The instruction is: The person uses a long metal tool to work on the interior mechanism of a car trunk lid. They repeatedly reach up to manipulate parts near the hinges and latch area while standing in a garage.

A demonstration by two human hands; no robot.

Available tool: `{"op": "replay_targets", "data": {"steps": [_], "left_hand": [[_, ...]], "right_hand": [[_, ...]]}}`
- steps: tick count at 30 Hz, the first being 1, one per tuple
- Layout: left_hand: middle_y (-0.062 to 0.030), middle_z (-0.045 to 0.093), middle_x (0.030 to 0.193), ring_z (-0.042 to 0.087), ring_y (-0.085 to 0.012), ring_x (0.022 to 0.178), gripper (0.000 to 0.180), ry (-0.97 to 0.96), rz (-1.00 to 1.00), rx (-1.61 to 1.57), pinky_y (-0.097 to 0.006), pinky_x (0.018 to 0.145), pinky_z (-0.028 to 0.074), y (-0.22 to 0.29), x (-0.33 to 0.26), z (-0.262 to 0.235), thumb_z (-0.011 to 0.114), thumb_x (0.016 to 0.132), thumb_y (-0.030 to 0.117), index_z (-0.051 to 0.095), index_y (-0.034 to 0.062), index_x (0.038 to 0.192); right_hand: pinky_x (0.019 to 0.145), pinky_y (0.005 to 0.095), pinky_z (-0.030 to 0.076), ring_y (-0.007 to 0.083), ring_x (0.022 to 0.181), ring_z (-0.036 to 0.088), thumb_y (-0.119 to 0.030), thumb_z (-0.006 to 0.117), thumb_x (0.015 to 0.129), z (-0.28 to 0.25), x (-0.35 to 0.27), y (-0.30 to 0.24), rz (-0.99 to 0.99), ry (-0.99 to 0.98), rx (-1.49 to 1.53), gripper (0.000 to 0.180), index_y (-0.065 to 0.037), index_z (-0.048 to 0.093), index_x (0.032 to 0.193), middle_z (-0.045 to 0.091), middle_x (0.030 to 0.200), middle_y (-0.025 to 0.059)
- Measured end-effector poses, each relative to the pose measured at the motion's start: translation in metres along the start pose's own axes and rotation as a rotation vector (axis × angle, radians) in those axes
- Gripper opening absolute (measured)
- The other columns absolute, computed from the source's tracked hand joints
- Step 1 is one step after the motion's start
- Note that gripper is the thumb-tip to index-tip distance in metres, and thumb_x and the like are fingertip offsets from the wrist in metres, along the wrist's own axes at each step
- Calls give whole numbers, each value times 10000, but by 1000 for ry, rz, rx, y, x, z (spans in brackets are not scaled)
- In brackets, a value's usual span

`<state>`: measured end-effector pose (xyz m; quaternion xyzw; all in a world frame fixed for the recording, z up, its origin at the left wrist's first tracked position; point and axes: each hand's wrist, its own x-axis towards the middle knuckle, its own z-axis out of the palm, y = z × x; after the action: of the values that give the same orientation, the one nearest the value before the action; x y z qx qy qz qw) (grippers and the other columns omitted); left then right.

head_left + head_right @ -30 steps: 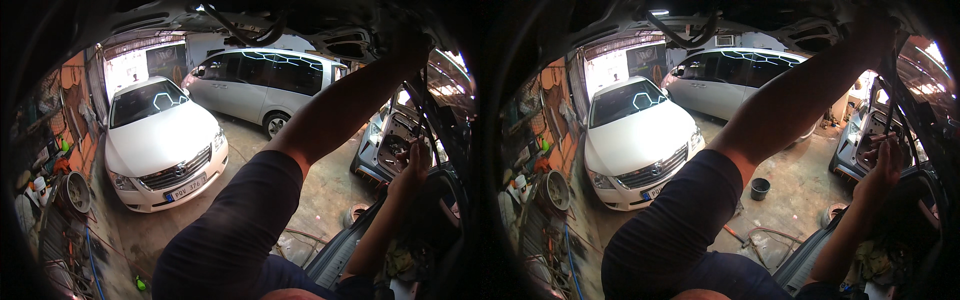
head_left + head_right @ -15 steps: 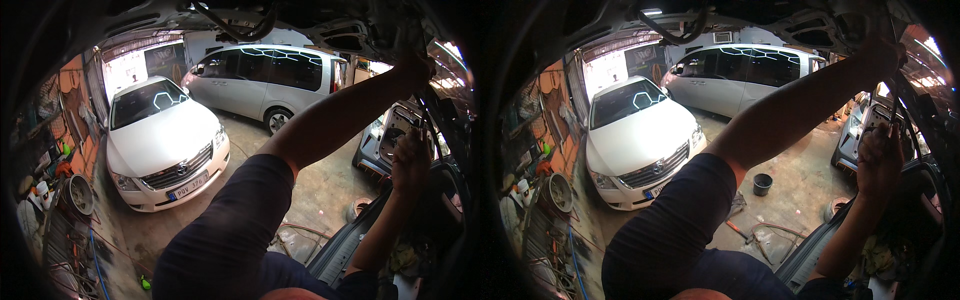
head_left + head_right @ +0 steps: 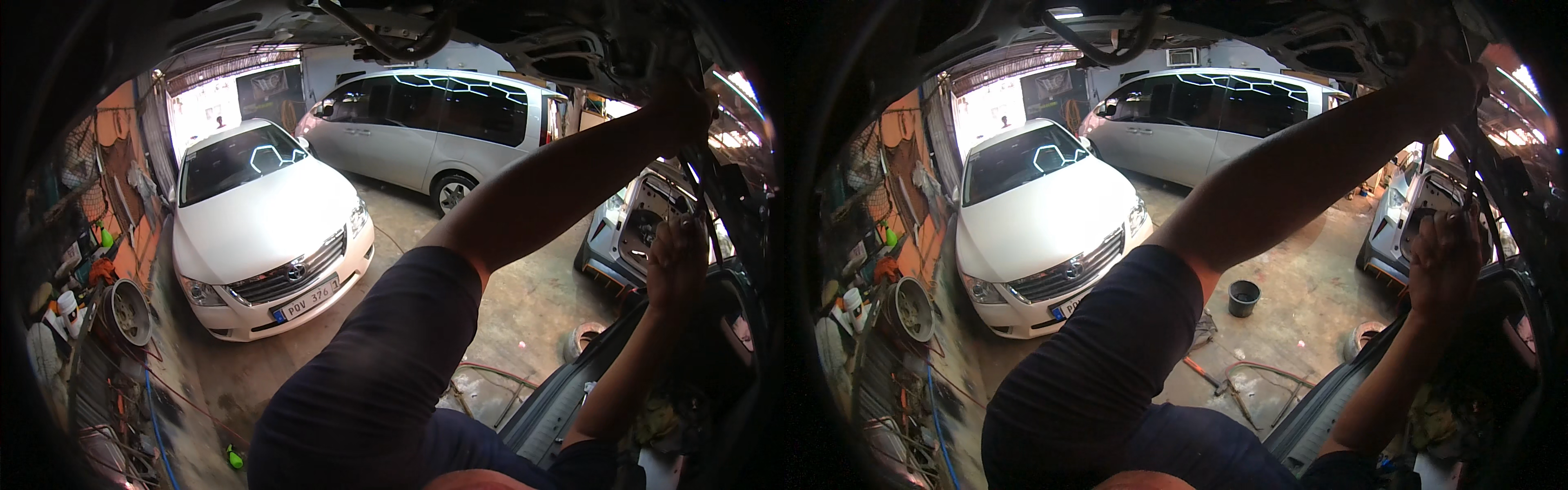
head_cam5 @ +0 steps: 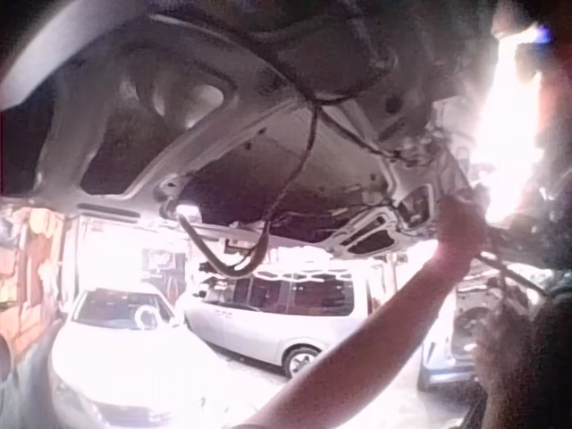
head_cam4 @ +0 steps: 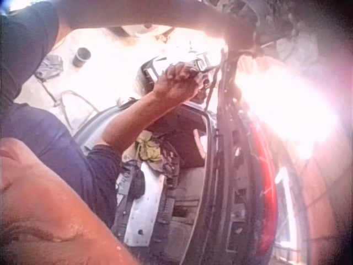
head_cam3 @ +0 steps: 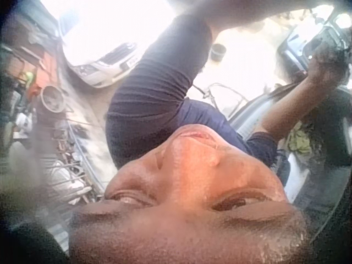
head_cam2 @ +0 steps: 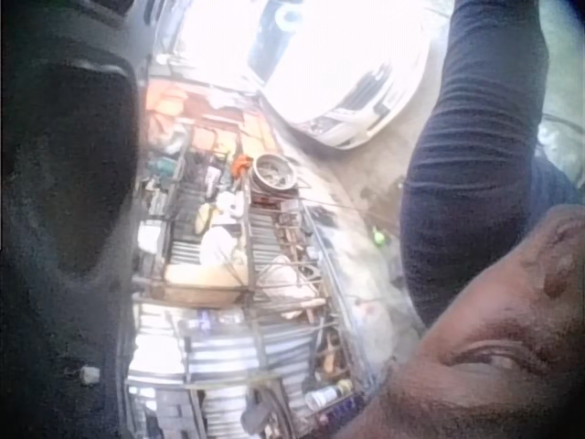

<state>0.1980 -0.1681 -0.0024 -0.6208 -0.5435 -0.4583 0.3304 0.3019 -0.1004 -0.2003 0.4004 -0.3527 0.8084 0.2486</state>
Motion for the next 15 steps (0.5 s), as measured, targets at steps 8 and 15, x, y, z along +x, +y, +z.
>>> {"op": "replay_targets", "data": {"steps": [8, 15], "left_hand": [[-31, 692, 761, 705, -190, 694, 187, 131, 330, 580, -383, 650, 561, -36, 26, 21, 666, 884, 201, 693, 124, 1052], [-62, 707, 830, 716, -211, 793, 223, 47, 182, 409, -381, 716, 556, -25, 23, 24, 631, 907, 199, 700, 122, 1105]], "right_hand": [[640, 253, 515, 170, 763, 656, -291, 593, 1014, 40, 1, 34, -432, 622, -901, 308, -11, 615, 1140, 637, 1072, 124], [602, 260, 500, 155, 775, 633, -244, 558, 1029, -15, -12, 10, -260, 508, -736, 260, -10, 649, 1095, 664, 994, 106]]}}
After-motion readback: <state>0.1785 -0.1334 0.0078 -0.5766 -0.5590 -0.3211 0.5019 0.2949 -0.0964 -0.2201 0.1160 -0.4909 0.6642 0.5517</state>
